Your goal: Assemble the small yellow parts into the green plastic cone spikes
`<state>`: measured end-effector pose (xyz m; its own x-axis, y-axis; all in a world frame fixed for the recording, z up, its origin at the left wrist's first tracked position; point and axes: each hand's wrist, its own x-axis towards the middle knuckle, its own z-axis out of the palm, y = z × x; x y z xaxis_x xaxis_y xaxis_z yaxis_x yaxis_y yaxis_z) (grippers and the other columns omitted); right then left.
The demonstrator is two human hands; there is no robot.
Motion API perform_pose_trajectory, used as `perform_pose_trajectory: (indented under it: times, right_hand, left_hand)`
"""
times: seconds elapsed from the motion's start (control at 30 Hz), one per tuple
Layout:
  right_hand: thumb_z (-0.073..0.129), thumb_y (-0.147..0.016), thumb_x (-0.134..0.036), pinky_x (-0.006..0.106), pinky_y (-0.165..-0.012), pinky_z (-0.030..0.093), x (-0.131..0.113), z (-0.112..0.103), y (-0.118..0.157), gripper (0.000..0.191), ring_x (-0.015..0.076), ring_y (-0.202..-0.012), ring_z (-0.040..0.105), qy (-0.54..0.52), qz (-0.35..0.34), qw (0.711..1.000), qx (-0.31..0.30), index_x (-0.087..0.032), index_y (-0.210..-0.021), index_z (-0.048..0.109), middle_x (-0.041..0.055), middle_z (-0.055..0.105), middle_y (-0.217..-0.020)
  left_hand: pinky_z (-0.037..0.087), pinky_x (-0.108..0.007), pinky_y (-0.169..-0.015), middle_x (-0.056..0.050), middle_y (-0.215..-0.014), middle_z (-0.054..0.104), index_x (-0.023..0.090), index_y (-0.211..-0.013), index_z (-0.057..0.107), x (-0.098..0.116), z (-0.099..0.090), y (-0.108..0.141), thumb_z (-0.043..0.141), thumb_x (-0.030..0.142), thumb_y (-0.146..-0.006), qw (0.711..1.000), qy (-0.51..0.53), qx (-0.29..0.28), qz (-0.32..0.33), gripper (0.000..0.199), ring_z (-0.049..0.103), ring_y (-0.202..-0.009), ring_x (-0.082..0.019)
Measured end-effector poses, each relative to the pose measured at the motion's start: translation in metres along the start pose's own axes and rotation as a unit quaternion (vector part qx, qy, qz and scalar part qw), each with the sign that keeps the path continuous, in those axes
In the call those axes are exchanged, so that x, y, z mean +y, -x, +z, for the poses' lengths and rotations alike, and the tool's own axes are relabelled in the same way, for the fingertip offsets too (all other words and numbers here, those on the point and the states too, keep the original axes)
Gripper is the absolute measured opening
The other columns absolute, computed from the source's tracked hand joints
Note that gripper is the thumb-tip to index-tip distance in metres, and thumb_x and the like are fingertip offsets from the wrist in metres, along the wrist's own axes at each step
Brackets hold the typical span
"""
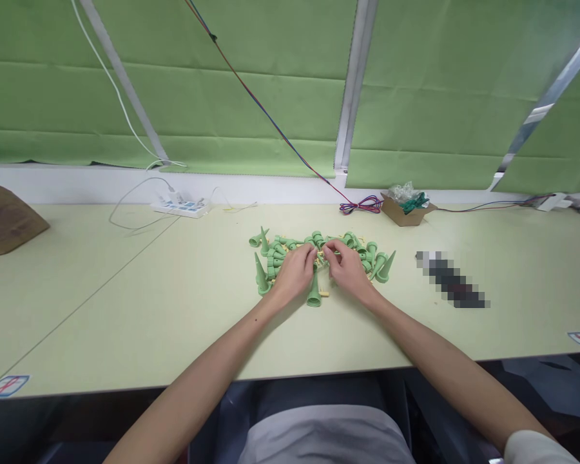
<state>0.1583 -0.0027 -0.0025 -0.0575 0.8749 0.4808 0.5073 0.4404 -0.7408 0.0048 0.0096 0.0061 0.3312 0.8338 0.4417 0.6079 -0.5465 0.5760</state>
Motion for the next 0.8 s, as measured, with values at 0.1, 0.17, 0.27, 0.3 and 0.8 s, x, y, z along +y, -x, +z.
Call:
perform_pose_trajectory:
  times: [0.1,0.17,0.27,0.3,0.8]
  right_hand:
    - [0.042,-0.096,-0.036,0.029,-0.058,0.043,0.0004,0.0002,-0.0001,0.021,0.0172,-0.064,0.057,0.0,-0.001,1.0,0.0,-0.022,-0.087,0.055,0.004,0.064,-0.082]
    - [0.043,-0.096,-0.036,0.028,-0.058,0.043,0.0008,0.0005,-0.0002,0.02,0.0172,-0.064,0.057,0.0,-0.002,1.0,0.002,-0.022,-0.088,0.055,0.0038,0.064,-0.082]
    - [0.043,-0.095,-0.035,0.028,-0.058,0.042,0.0015,0.0008,-0.0004,0.02,0.0169,-0.063,0.056,0.002,0.0,1.0,0.012,-0.022,-0.088,0.055,0.0034,0.064,-0.081]
    - [0.043,-0.095,-0.036,0.028,-0.058,0.042,0.0017,0.0008,-0.0006,0.02,0.0167,-0.062,0.055,0.002,0.002,1.0,0.017,-0.022,-0.088,0.055,0.0034,0.064,-0.081]
    - [0.044,-0.095,-0.038,0.027,-0.055,0.04,-0.001,-0.0016,-0.0013,0.022,0.0127,-0.053,0.05,0.0,0.021,0.997,0.075,-0.021,-0.083,0.052,0.0006,0.059,-0.074]
  left_hand:
    - [0.036,-0.029,-0.063,-0.003,-0.071,0.057,0.02,-0.076,0.049,-0.0007,0.0004,-0.0001,0.033,0.032,-0.099,1.0,-0.001,0.001,0.005,0.031,0.049,-0.065,-0.016]
    - [0.036,-0.029,-0.063,-0.002,-0.071,0.056,0.02,-0.075,0.048,-0.001,0.0005,-0.0001,0.033,0.033,-0.099,1.0,-0.002,0.002,0.006,0.032,0.049,-0.064,-0.016]
    - [0.035,-0.029,-0.062,-0.002,-0.07,0.056,0.02,-0.074,0.047,-0.0006,0.0002,0.0003,0.033,0.035,-0.1,1.0,-0.005,0.003,0.003,0.033,0.049,-0.063,-0.016]
    - [0.034,-0.029,-0.062,-0.002,-0.07,0.056,0.02,-0.074,0.047,-0.0003,0.0001,0.0006,0.032,0.035,-0.1,1.0,-0.007,0.001,0.002,0.033,0.049,-0.063,-0.016]
    - [0.031,-0.03,-0.056,-0.004,-0.062,0.057,0.02,-0.071,0.056,-0.0026,0.0026,0.0065,0.044,0.036,-0.094,0.989,-0.086,-0.117,0.006,0.03,0.053,-0.059,-0.019]
